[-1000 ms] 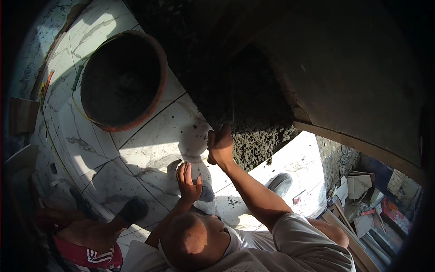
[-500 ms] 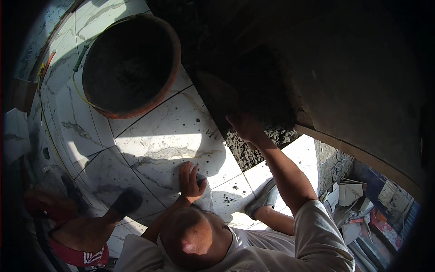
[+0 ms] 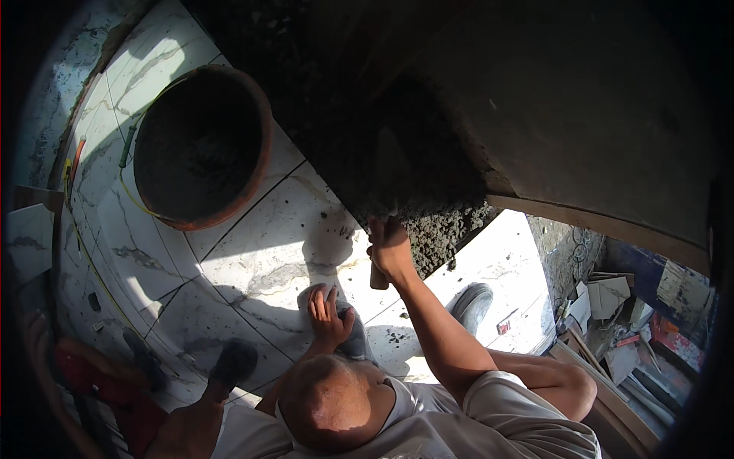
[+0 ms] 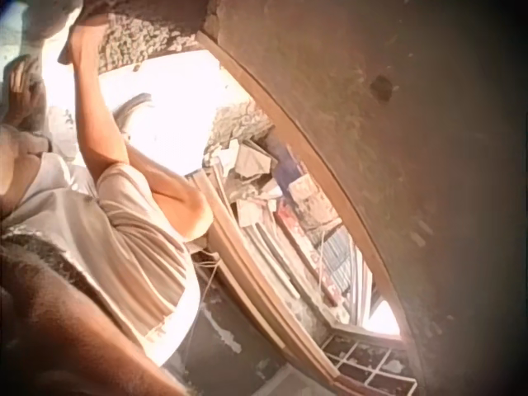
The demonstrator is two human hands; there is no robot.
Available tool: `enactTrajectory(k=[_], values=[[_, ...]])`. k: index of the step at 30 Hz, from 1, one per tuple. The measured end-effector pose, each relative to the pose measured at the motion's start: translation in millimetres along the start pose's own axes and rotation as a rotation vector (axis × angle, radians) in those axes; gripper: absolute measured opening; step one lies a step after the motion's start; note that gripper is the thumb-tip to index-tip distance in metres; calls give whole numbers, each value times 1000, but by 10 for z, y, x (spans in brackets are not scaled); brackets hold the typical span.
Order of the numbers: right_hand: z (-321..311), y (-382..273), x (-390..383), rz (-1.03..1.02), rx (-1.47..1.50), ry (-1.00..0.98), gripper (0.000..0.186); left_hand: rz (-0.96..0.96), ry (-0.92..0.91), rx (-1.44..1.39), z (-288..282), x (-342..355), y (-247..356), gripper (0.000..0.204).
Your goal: The person scoops cement from a bucket using a trowel, spreads it onto the floor area, and levels the surface using the trowel and by hand.
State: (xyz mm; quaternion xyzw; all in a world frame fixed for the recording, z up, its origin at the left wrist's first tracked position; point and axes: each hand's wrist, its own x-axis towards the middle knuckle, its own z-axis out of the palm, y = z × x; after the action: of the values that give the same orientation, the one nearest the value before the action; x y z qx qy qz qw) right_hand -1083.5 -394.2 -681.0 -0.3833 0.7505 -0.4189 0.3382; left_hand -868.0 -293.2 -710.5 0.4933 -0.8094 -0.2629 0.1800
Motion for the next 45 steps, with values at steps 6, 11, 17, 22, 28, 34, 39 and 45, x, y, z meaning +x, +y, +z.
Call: enactTrajectory(k=[6,11,17,22,28,34,39,45], values=[[497,-228,172,263,-135,59,43,0,-42,15,-43,-75,-88,59],[-392,-9,-391,780,315,163,38,3,-49,-37,-96,48,33,54],[-486,-218,-540,808,390,249,33,19,-32,-20,-83,46,12,55],[347,-743,381,588,654,35,14,3,-4,76,-277,-116,-286,58],[396,1704,1279,-120,99,162,10,107,2,-94,385,52,326,60],[547,-156,408,155,406,126,16,-37,-14,66,-239,-94,-218,59],[387,-633,722,518,832,77,12,6,-8,49,-98,-79,-114,60],[764,242,1191,-108,-26,246,16,52,-10,29,38,-37,-1,59]])
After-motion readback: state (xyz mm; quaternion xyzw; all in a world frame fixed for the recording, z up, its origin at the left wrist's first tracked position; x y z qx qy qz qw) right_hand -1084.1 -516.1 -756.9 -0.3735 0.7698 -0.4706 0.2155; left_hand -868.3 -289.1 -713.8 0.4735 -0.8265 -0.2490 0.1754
